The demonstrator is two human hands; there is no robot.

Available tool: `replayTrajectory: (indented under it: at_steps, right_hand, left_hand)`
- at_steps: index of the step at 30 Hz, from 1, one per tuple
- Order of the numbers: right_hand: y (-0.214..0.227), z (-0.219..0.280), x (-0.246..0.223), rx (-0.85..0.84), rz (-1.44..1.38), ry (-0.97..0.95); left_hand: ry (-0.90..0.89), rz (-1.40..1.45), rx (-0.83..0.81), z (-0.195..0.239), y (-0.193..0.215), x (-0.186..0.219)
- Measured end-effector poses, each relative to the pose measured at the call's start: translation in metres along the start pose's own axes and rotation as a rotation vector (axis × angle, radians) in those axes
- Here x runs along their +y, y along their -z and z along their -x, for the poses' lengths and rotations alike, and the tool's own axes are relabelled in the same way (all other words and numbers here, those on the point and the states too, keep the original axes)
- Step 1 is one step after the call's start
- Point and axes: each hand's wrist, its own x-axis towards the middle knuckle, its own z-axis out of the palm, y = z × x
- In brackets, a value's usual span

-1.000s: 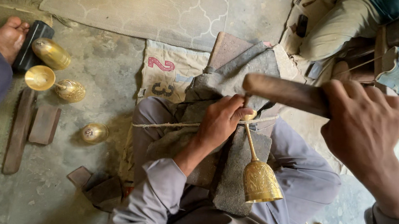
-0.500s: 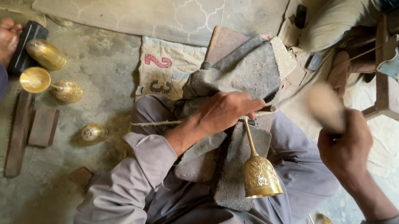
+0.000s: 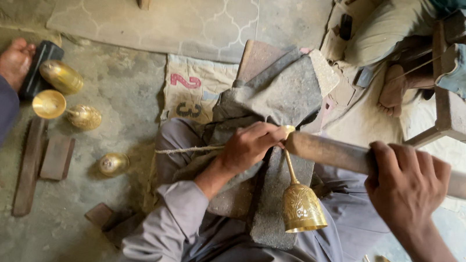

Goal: The person sits on the floor and uses a hammer and chisel to shape and decorate a brass bell resting on a stone block. They repeatedly strike the chisel to create patterns on the bell's surface while holding it steady with their left hand.

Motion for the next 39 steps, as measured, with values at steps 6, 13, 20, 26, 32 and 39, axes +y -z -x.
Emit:
replayTrajectory:
  at_steps: [6, 13, 20, 26, 32, 39]
  right_hand:
    - [0.036, 0.027, -0.033, -0.442, -0.789, -0.265]
    - [-0.001, 0.083, -0.060, -0.627, -0.561, -0.644]
    - [-0.052, 0.122, -0.055, -0.630, -1.696, -1.128]
    - [-0.050, 0.106, -0.018, -0.736, -1.598, -0.962]
    - [-0.050, 0.095, 0.015, -0.522, -1.077, -0.895]
    - [-0.080, 0.106, 0.029, -0.303, -0.899, -0.828]
  left_hand:
    - [0.504, 0.414, 0.348, 0.011, 0.023, 0.027]
    - [0.589, 0.408, 0.285, 0.001, 0.039, 0.049]
    - [0.542, 0.266, 0.105, -0.040, 0.040, 0.044]
    - [0.488, 0.111, -0.351, -0.098, 0.023, 0.018]
    - [0.308, 0.039, -0.642, -0.128, 0.008, 0.020]
    - [0.240, -0.070, -0.967, -0.149, -0.005, 0.025]
